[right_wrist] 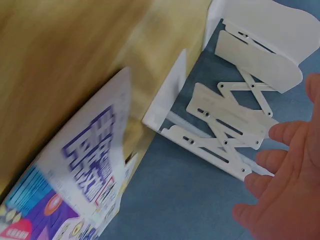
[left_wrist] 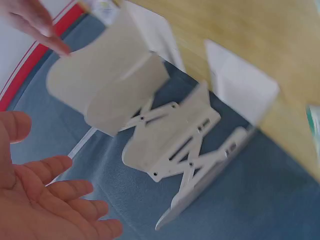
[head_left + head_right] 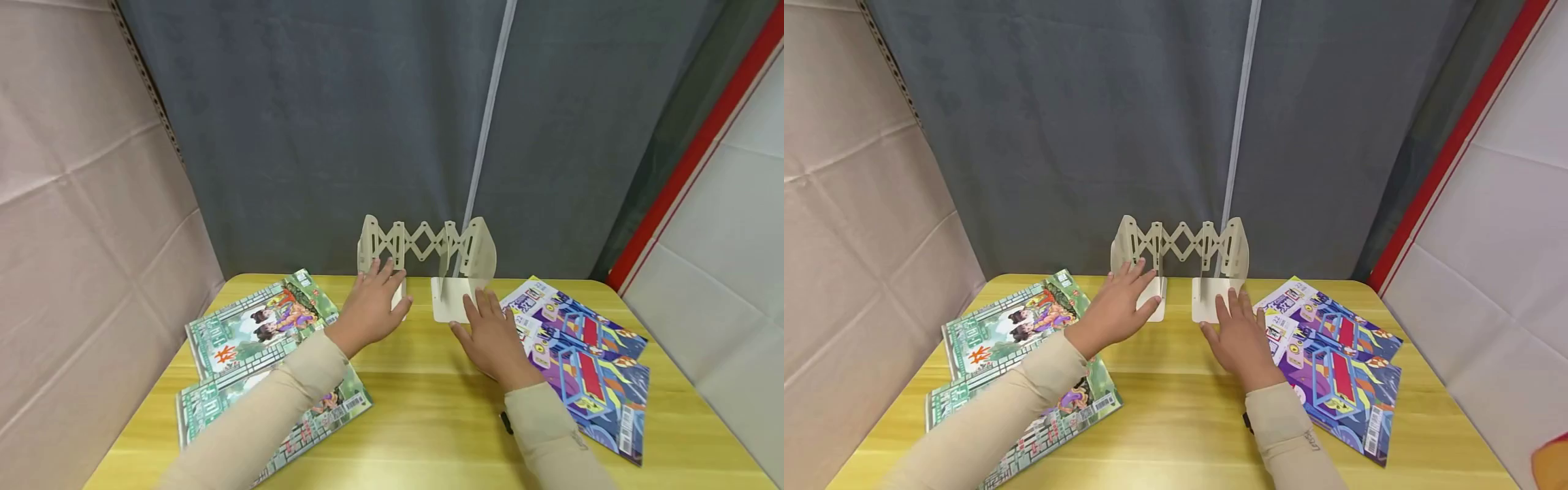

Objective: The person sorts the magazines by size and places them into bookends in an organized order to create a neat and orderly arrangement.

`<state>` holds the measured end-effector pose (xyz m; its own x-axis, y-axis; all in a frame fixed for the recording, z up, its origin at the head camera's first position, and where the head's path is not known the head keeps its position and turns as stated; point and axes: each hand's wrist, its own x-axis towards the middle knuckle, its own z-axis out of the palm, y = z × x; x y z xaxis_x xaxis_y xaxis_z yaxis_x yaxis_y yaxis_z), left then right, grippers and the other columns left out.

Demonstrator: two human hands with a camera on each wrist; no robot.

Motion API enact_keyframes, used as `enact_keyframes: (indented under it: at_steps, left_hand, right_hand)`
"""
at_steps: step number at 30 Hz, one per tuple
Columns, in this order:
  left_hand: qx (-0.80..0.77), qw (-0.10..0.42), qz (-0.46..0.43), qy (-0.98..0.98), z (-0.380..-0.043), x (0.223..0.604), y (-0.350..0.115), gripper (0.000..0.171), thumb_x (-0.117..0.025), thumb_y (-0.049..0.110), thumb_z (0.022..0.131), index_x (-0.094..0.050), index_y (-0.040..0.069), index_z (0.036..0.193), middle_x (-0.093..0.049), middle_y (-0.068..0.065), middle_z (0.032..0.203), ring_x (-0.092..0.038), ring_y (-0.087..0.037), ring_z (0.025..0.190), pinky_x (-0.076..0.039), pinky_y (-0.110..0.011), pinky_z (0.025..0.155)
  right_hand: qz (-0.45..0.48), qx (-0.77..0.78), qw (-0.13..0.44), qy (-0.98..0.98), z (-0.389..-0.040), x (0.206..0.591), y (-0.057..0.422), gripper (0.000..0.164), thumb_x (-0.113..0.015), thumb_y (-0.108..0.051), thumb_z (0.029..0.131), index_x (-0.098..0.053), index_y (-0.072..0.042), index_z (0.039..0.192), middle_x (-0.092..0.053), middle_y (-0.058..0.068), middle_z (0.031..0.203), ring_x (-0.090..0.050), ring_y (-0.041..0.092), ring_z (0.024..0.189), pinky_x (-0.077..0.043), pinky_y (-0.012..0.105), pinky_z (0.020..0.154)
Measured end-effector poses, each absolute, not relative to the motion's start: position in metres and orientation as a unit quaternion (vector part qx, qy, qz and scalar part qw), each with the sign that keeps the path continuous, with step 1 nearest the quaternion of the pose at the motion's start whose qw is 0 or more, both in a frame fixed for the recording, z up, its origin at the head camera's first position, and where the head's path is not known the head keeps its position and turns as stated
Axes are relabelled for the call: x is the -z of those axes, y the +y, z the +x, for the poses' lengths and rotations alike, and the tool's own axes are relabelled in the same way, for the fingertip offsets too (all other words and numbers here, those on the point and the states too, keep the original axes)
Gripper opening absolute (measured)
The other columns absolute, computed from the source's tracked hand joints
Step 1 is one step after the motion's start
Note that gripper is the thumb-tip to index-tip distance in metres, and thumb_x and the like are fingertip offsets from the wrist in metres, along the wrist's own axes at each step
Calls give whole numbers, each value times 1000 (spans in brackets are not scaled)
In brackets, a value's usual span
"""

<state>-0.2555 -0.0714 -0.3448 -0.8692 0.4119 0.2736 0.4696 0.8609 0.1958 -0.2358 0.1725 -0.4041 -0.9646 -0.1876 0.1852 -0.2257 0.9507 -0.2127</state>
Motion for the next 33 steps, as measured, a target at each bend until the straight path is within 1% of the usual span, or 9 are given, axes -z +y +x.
enact_keyframes:
  at_steps: [5, 9, 13, 16, 18, 24, 27, 31, 33]
  left_hand:
    - [48, 112, -266, -956, -276, 331, -80, 56, -45, 43, 103, -45, 12, 150, -27, -15, 160, -16, -36, 149, -19, -57, 116]
    - [3, 113, -296, -948, -299, 324, -87, 55, -44, 44, 104, -45, 14, 150, -28, -13, 160, -18, -34, 149, -17, -56, 117]
    - [-23, 128, -305, -943, -325, 321, -98, 54, -44, 43, 104, -46, 15, 150, -30, -11, 160, -21, -31, 148, -16, -54, 118]
    - [-27, 137, -292, -946, -340, 317, -105, 54, -44, 42, 104, -45, 14, 150, -30, -11, 160, -21, -31, 149, -17, -54, 118]
    - [-28, 135, -274, -952, -349, 316, -106, 55, -44, 42, 104, -43, 15, 151, -28, -12, 161, -18, -30, 149, -16, -53, 118]
    - [5, 95, -239, -966, -368, 315, -97, 59, -42, 44, 104, -36, 16, 155, -16, -12, 164, -5, -29, 151, -10, -54, 119]
    - [11, 95, -221, -971, -378, 317, -95, 59, -42, 45, 103, -37, 17, 155, -17, -11, 164, -6, -29, 151, -10, -56, 118]
    - [21, 102, -199, -974, -390, 319, -99, 59, -44, 46, 102, -40, 18, 153, -20, -10, 163, -10, -30, 151, -10, -60, 116]
    - [32, 102, -195, -975, -395, 321, -102, 59, -45, 47, 101, -41, 18, 153, -21, -11, 163, -11, -30, 151, -9, -62, 116]
  right_hand:
    - [112, -130, 74, -982, -229, 413, 191, 69, -44, -46, 103, -33, 0, 153, -22, 26, 159, -10, 46, 147, -10, 68, 112]
    - [101, -135, 54, -984, -223, 421, 205, 69, -45, -45, 103, -34, 1, 152, -23, 28, 158, -12, 49, 146, -10, 70, 111]
    - [99, -133, 47, -985, -223, 427, 213, 69, -46, -45, 102, -36, 4, 151, -25, 30, 156, -16, 52, 143, -14, 71, 110]
    - [102, -136, 33, -985, -225, 431, 214, 68, -47, -44, 102, -37, 4, 150, -27, 31, 155, -17, 54, 142, -16, 71, 109]
    - [106, -137, 16, -985, -226, 435, 215, 68, -47, -44, 102, -38, 3, 150, -28, 31, 154, -17, 54, 142, -16, 70, 109]
    - [96, -130, -38, -986, -224, 445, 223, 65, -49, -42, 101, -42, 3, 148, -29, 33, 153, -18, 57, 140, -15, 72, 108]
    - [101, -132, -53, -985, -225, 448, 224, 64, -49, -42, 101, -45, 4, 145, -31, 35, 151, -21, 59, 138, -20, 72, 106]
    - [105, -138, -85, -981, -231, 453, 220, 65, -50, -44, 100, -47, 5, 143, -33, 36, 149, -25, 60, 135, -26, 70, 105]
    - [102, -139, -98, -980, -233, 454, 218, 67, -53, -44, 99, -47, 5, 143, -33, 36, 149, -26, 60, 135, -27, 69, 106]
